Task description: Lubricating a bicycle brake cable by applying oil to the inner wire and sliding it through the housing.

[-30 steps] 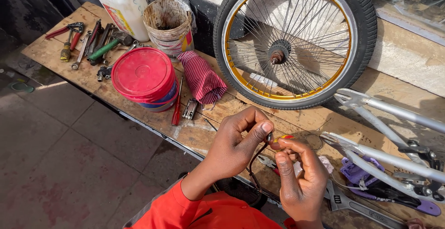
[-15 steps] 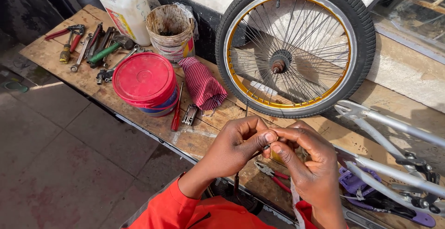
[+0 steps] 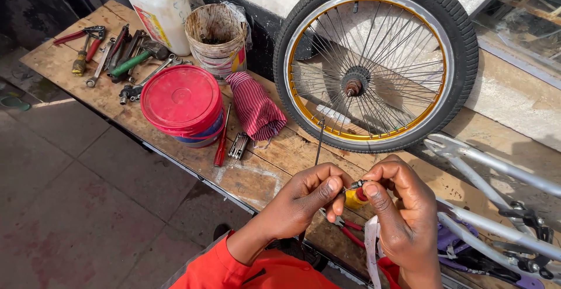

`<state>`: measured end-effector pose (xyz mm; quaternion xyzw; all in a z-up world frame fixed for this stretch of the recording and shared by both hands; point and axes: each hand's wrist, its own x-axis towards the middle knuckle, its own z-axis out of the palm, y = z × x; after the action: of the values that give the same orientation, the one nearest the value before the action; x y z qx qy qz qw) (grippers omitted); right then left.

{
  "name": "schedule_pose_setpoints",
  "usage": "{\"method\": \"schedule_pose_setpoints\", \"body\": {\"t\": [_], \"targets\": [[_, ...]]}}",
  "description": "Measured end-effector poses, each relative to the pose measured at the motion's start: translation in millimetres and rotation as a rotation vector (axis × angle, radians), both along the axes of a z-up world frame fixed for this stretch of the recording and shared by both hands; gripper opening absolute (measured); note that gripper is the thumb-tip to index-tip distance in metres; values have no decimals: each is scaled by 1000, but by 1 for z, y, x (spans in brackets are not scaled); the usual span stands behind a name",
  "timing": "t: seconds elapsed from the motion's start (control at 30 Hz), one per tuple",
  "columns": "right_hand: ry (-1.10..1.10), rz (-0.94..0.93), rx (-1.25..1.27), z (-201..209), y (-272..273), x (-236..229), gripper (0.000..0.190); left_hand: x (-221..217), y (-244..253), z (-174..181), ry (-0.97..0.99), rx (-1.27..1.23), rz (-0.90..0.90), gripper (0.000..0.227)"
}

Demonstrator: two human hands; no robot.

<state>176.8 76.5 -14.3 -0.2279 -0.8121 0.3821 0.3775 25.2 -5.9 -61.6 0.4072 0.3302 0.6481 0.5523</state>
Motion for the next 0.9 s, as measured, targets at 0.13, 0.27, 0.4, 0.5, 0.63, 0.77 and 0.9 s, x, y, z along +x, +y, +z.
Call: {"method": "schedule_pose_setpoints", "body": {"t": [0.13, 0.27, 0.4, 0.5, 0.63, 0.77, 0.9], "targets": [[126, -68, -245, -9, 13, 9, 19, 2, -6, 0, 226, -23, 118, 32], [244, -12, -397, -21, 26, 11, 17, 4, -10, 12, 158, -57, 167, 34], [322, 10, -487, -34, 25, 5, 20, -7, -17, 26, 366, -82, 218, 33], [382, 28, -502, -39, 24, -2, 19, -11, -20, 26, 340, -101, 201, 32], [373, 45, -510, -41, 23, -4, 20, -12, -20, 28, 407, -92, 258, 27], [367, 99, -514, -45, 27, -1, 27, -13, -21, 30, 496, -115, 267, 29], [256, 137, -537, -33, 24, 1, 32, -14, -19, 26, 563, -106, 276, 27]]}}
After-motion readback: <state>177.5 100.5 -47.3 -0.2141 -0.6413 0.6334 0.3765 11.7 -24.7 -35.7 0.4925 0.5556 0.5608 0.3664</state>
